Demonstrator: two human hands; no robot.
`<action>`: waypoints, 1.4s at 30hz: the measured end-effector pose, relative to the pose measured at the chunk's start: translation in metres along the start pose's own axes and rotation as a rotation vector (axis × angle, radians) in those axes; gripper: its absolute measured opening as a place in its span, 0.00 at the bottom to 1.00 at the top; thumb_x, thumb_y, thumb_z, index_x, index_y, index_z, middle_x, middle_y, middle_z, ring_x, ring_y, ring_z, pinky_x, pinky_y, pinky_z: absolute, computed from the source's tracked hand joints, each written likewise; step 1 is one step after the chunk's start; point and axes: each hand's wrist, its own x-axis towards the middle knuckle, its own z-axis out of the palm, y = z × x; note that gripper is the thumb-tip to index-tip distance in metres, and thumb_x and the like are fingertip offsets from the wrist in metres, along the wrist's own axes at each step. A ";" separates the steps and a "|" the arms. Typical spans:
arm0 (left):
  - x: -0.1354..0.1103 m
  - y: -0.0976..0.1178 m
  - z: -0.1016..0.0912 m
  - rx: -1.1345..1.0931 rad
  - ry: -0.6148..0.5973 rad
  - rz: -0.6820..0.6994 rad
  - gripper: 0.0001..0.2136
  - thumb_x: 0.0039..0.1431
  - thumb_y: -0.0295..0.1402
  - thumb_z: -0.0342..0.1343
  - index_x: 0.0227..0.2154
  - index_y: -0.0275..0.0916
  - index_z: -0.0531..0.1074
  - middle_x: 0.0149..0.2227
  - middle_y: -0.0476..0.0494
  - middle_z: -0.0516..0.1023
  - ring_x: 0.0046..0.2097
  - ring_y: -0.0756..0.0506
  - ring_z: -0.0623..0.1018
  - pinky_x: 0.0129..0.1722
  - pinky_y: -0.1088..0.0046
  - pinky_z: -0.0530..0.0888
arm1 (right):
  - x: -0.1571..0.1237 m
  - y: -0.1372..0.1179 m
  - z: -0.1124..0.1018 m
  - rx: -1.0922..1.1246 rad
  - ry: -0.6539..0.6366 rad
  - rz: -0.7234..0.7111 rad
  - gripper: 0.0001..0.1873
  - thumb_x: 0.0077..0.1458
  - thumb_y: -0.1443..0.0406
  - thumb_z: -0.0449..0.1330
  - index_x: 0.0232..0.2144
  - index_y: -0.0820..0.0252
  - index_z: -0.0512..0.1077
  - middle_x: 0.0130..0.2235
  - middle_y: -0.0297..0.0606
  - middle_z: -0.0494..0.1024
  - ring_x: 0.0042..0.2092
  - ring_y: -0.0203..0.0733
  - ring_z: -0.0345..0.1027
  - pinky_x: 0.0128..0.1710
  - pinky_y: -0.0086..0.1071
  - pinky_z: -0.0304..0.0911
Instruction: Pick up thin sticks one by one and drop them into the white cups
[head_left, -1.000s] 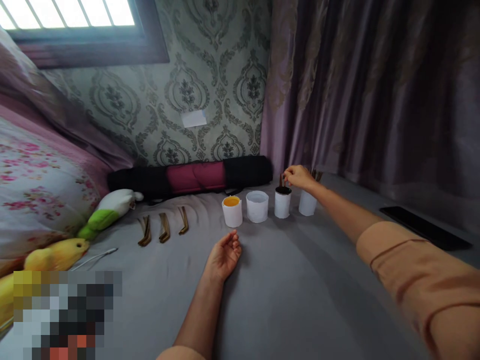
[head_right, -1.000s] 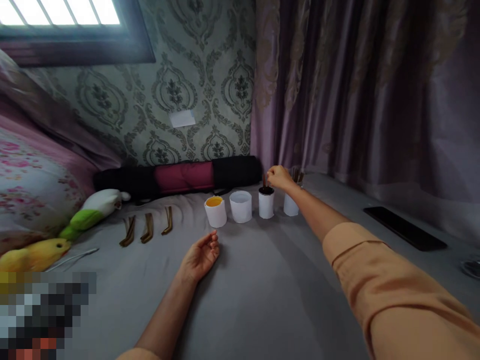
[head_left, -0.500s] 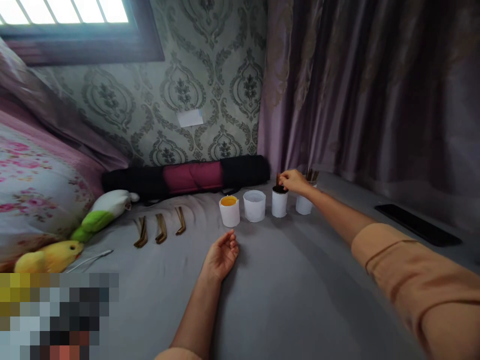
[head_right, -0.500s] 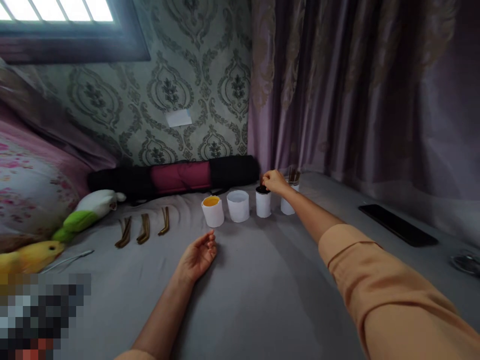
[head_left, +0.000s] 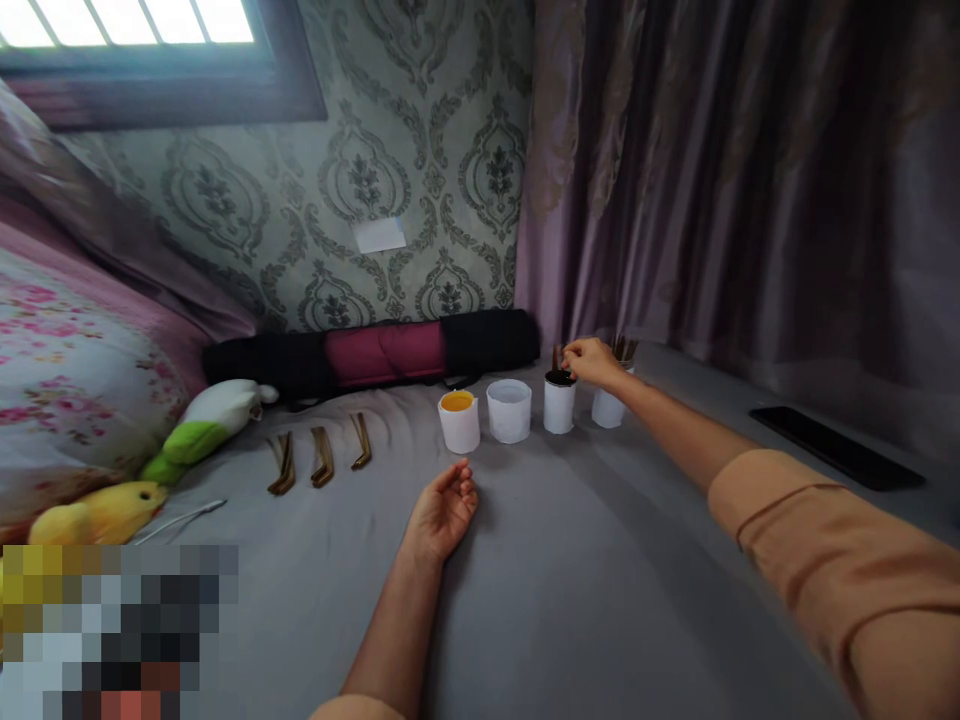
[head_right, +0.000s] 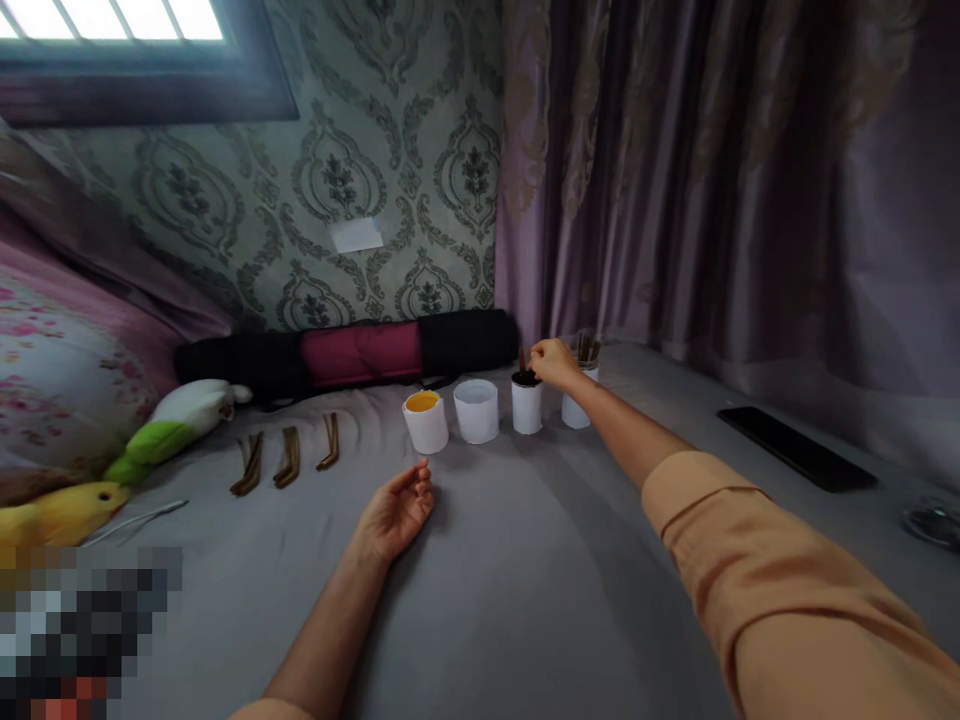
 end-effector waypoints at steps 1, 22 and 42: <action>0.000 0.000 0.000 0.000 -0.001 0.000 0.06 0.56 0.23 0.45 0.30 0.31 0.67 0.24 0.46 0.67 0.21 0.55 0.66 0.18 0.81 0.64 | 0.000 0.000 0.000 0.006 0.006 0.002 0.10 0.50 0.69 0.51 0.29 0.64 0.72 0.31 0.37 0.77 0.21 0.29 0.67 0.21 0.20 0.59; -0.002 0.000 0.002 0.005 0.007 0.001 0.06 0.56 0.23 0.44 0.30 0.31 0.67 0.24 0.47 0.68 0.21 0.56 0.66 0.18 0.81 0.64 | 0.005 0.008 -0.001 -0.016 0.059 0.031 0.11 0.49 0.69 0.51 0.31 0.64 0.73 0.28 0.38 0.77 0.23 0.32 0.69 0.24 0.22 0.60; -0.001 0.000 0.000 -0.003 -0.013 0.005 0.06 0.56 0.23 0.44 0.31 0.30 0.66 0.24 0.46 0.68 0.21 0.56 0.66 0.18 0.81 0.64 | -0.002 0.003 -0.008 0.031 0.268 0.031 0.15 0.52 0.63 0.49 0.29 0.65 0.73 0.26 0.41 0.76 0.24 0.36 0.68 0.26 0.27 0.61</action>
